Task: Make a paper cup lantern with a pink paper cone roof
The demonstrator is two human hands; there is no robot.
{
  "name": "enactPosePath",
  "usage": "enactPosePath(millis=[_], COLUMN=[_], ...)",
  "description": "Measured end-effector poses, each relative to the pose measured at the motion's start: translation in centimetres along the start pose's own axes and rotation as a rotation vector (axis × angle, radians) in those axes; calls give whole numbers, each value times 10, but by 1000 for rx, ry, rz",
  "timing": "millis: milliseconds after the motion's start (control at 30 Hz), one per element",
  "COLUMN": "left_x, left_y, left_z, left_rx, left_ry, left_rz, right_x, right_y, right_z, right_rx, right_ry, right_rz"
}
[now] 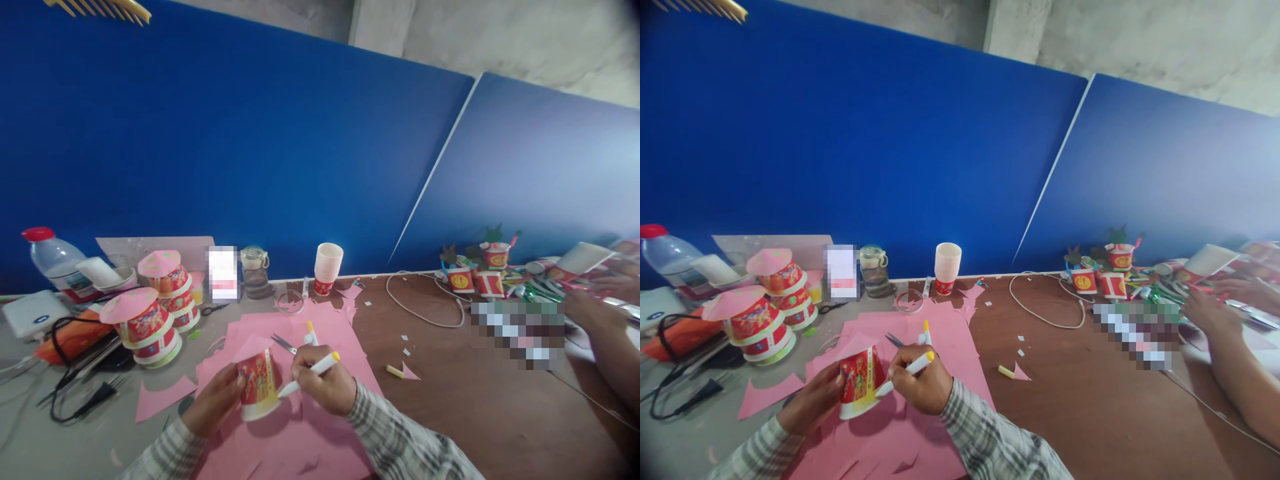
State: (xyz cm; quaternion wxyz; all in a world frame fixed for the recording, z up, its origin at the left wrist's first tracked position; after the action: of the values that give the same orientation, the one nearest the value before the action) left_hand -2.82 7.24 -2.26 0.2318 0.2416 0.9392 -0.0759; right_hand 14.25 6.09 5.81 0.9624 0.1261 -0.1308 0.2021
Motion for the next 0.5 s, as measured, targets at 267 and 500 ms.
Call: enactPosePath(millis=[267,500], left_x=[2,1], left_y=[1,0], left_z=[3,1], left_rx=[-11,-14], left_ry=[-27,-19], left_rz=[15,39], right_x=[0,3], right_y=[0,1], right_z=[3,-2], right_rx=[-4,-1], right_ry=[-9,2], right_rz=[12,-30])
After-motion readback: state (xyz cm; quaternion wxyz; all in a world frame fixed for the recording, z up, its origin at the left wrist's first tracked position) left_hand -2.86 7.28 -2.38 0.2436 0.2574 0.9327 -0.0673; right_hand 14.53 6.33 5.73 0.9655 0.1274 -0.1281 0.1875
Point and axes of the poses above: each hand's wrist, its own y-axis towards the middle knuckle, its own x-axis out of the back of the hand, z = x × y, the point moved 6 cm from there along y, towards the middle knuckle, and after that the axes turned 5 degrees about z, right-handed, at the moved point
